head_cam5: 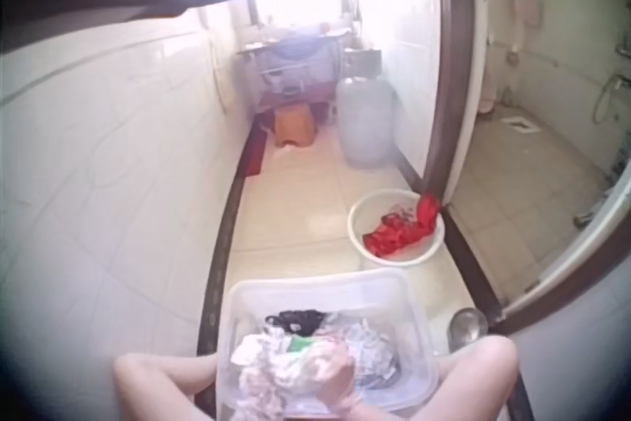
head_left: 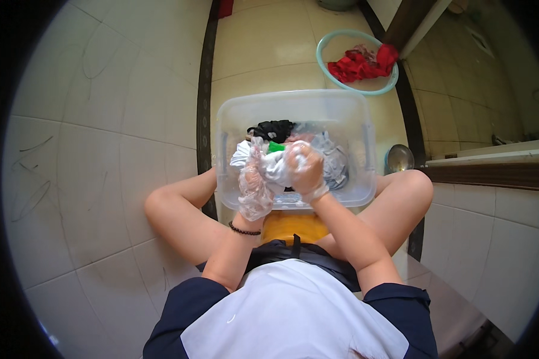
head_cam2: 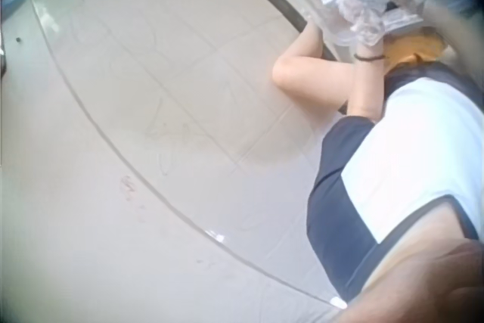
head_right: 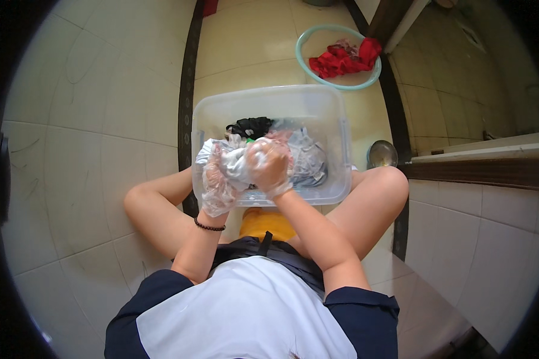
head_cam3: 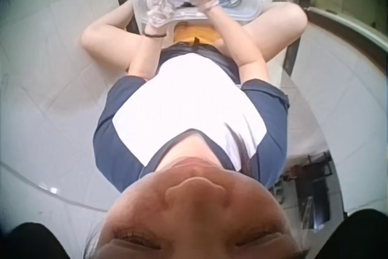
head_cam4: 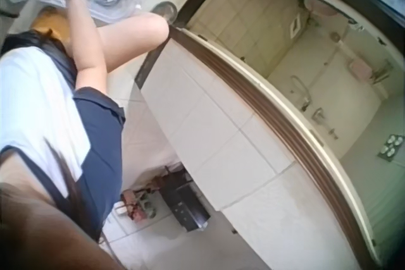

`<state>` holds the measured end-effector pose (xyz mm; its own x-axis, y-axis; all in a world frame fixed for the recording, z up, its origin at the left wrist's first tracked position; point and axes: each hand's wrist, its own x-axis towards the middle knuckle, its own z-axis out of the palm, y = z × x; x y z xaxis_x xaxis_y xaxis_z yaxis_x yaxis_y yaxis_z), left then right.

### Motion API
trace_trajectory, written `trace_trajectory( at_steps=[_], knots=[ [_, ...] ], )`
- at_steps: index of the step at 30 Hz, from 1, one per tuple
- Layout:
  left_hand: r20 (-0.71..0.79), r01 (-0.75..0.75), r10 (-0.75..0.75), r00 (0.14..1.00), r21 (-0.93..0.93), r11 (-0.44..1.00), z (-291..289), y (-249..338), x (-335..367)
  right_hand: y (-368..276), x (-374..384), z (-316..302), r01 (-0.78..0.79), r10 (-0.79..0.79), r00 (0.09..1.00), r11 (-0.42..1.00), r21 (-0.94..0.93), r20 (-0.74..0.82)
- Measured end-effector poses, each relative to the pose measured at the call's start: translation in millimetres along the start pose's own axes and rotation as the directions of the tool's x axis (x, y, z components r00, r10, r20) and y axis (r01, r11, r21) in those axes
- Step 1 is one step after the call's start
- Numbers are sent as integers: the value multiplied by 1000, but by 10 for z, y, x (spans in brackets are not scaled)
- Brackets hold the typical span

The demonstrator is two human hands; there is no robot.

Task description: The person sits on the floor and hand-washes various garments in a clear plastic tub filled with water. They scrub the clothes using a green brush and their gloved hands, then wring out the excess water and transfer the items into a separate light blue basin.

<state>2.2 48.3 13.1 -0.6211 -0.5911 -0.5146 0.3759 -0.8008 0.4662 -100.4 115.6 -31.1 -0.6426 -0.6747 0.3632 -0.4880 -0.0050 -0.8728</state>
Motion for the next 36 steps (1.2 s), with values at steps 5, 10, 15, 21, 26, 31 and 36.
trace_trajectory(
  at_steps=[5, 10, 15, 21, 26, 31, 36],
  knots=[
    [50, -100, 95, 994, 119, 988, 85, 111, -137, 354, 63, 67, 121, -103, 978, 988, -92, 180],
    [152, -371, 352, 924, 585, 721, -315, 139, -84, 497, 37, 84, -484, 626, 650, 778, -401, 431],
    [71, -273, 380, 922, 814, 513, -1017, 18, 124, 1030, -61, 166, -557, 774, 574, 609, -565, 269],
    [132, -220, 238, 962, 894, 391, -1106, 31, 44, 1520, 37, 573, -220, 662, 679, 595, -773, 316],
    [173, -251, 214, 961, 873, 418, -893, 148, 22, 1517, 144, 1143, 155, 504, 686, 604, -782, 525],
    [201, -172, 11, 980, 810, 560, -942, 212, 53, 1893, -165, 1487, 255, 446, 741, 505, -824, 502],
    [274, -184, -150, 950, 879, 439, -1040, 191, 102, 1835, 44, 1441, -32, 698, 527, 586, -809, 485]
  ],
)
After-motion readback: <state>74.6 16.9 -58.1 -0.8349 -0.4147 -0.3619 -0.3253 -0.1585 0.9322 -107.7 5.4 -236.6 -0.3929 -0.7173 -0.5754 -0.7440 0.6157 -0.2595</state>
